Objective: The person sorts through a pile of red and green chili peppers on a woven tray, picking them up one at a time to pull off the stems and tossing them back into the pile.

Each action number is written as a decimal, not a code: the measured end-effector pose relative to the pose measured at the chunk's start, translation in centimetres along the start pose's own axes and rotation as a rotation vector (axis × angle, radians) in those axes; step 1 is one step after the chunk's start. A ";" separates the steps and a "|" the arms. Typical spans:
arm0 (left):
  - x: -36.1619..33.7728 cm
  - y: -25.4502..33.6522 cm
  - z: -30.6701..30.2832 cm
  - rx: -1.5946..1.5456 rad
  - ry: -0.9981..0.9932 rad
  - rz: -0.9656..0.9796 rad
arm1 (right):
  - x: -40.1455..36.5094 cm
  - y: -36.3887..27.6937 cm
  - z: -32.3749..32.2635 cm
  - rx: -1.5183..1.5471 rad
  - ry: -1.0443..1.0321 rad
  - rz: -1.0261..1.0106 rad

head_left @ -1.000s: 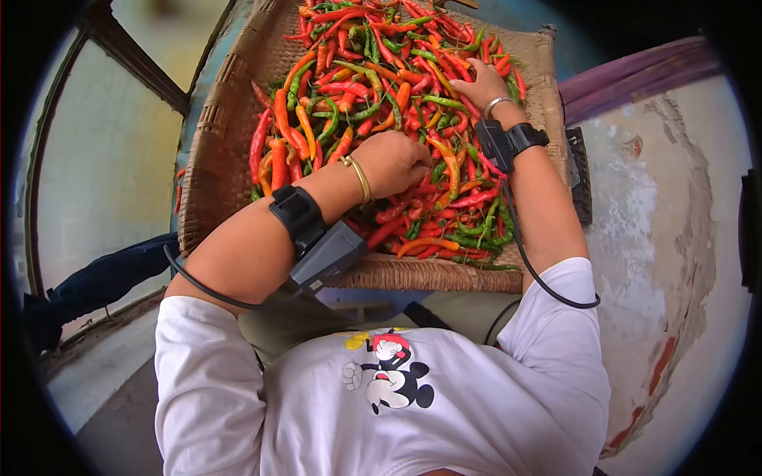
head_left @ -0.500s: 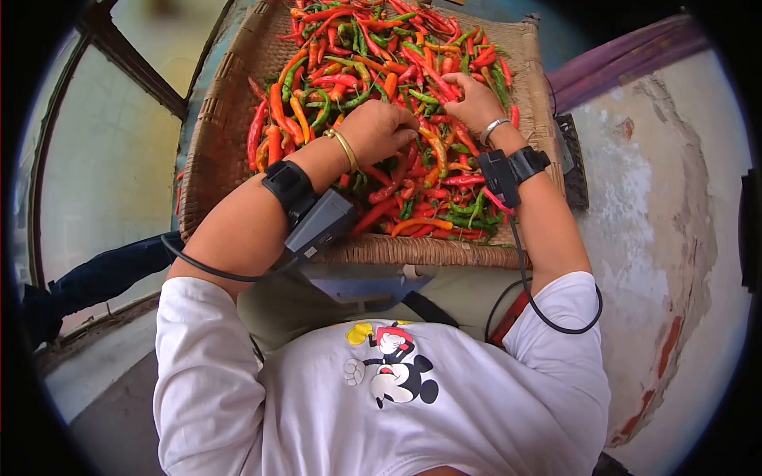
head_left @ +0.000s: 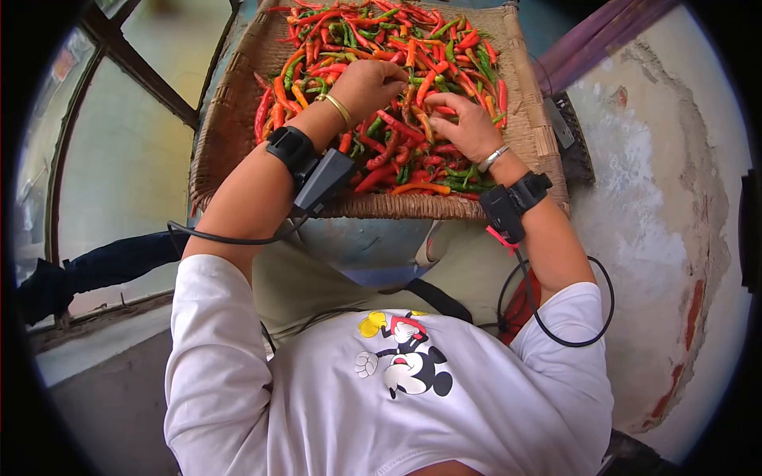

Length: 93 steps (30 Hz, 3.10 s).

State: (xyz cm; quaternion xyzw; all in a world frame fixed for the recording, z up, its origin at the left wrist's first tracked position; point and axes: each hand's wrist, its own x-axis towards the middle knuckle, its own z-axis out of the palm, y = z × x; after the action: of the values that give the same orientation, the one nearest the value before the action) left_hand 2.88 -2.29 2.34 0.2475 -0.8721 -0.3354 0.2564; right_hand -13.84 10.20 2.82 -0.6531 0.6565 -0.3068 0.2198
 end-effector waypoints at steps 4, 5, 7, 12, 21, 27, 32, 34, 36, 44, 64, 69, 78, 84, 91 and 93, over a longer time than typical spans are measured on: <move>0.7 2.1 0.4 0.018 0.015 0.016 | -0.6 -0.5 -1.6 0.481 0.246 0.062; 0.8 2.4 1.1 0.021 0.015 0.023 | -0.7 0.1 -1.9 0.480 0.253 0.059; 1.0 3.1 2.0 0.083 0.033 0.145 | -0.8 1.1 -2.1 0.947 0.211 0.144; 0.3 3.9 4.0 -0.414 -0.289 -0.132 | -0.8 2.6 -2.7 1.238 0.227 0.189; 1.6 2.0 2.5 -0.757 -0.023 -0.200 | 3.5 2.8 -3.0 1.280 0.135 0.196; 1.7 1.6 1.3 -0.722 -0.042 -0.148 | 4.5 2.9 -1.7 1.519 0.109 0.330; 1.5 1.0 3.0 -0.698 -0.187 -0.093 | 4.4 5.2 -2.5 1.502 -0.052 0.411; 1.3 0.5 3.6 -0.729 -0.156 -0.141 | 4.5 5.7 -3.0 1.384 -0.032 0.438; 1.4 -0.1 4.0 -0.680 -0.069 -0.194 | 4.5 6.3 -3.5 1.292 0.041 0.466; 1.1 -0.4 4.6 -0.555 -0.015 -0.218 | 7.7 8.0 -8.6 1.433 0.402 0.328; -0.1 1.4 5.2 -0.042 -0.176 0.109 | 1.7 4.9 -4.8 -0.433 -0.362 0.226; -0.1 1.6 5.2 -0.044 -0.196 0.126 | 1.4 4.6 -4.2 -0.401 -0.336 0.296; -0.1 1.6 5.0 -0.026 -0.176 0.130 | 1.7 5.2 -3.2 -0.189 -0.243 0.465; -0.2 1.3 5.2 -0.021 -0.169 0.149 | 2.4 4.8 -3.4 -0.059 -0.006 0.311; -0.4 1.8 5.3 -0.201 -0.196 0.086 | 1.8 2.3 -5.3 0.797 -0.011 0.261; -0.6 2.1 5.4 -0.265 -0.213 0.059 | 1.9 1.7 -4.8 0.830 -0.013 0.232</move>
State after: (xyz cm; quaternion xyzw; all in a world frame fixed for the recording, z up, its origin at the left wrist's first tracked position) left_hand -0.56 1.89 0.24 0.1488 -0.8492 -0.4642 0.2028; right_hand -18.48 8.82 5.32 -0.4331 0.5451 -0.5139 0.5012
